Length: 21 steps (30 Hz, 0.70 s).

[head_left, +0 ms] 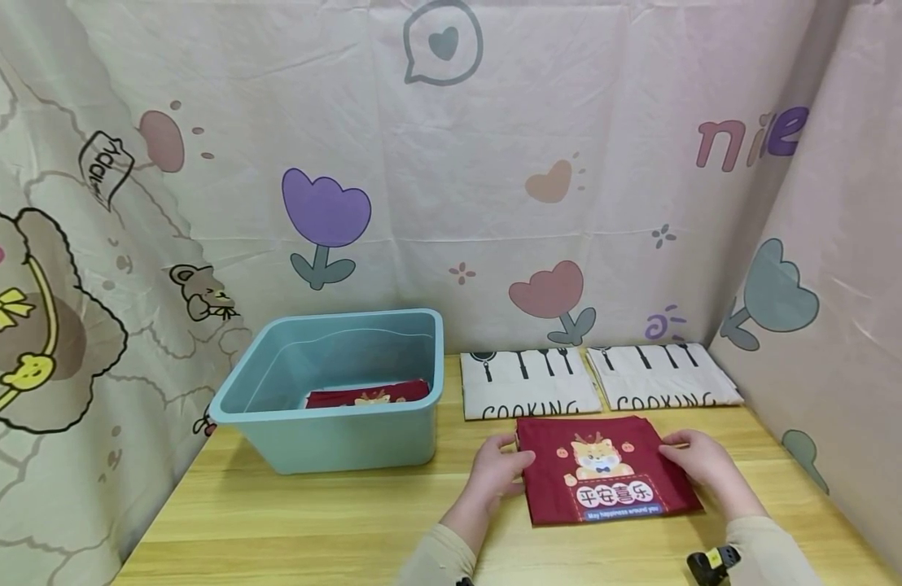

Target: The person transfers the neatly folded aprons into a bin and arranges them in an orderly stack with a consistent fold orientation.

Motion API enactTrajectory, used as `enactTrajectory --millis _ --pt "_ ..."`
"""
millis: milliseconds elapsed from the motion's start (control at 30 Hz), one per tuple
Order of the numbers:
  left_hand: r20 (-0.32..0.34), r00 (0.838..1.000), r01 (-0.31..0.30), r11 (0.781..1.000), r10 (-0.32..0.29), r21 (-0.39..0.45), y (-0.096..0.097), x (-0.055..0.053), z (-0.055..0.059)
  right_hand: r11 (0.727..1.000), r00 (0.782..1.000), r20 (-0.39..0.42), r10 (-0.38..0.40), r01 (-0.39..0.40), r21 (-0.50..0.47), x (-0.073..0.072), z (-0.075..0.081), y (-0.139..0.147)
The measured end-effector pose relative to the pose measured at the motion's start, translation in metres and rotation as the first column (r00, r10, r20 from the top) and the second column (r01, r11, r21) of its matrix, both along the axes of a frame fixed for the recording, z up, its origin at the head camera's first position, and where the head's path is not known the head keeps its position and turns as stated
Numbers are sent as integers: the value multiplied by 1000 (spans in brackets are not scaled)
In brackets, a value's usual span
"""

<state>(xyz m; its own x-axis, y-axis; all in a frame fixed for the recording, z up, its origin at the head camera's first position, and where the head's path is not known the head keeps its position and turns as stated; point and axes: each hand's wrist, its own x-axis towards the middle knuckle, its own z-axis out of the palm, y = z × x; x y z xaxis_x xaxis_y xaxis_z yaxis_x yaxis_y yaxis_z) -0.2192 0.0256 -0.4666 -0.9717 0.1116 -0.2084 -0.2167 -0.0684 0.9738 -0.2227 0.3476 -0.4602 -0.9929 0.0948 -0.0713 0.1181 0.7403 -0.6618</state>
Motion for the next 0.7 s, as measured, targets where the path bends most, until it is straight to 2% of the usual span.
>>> enactTrajectory --millis 67,267,467,700 --pt "5 1000 -1 1000 1 22 1 0 -1 1000 1000 4 -5 5 -24 -1 -2 1" --pt "2 1000 -4 1000 4 15 2 -2 -4 991 999 26 -23 27 -129 -4 -5 4" --pt "-35 999 -3 999 4 36 6 -5 -10 982 999 11 -34 35 -187 -5 -9 4" --pt "-58 998 -33 999 31 -38 13 -9 -16 960 999 21 -48 52 -275 -6 -9 3"
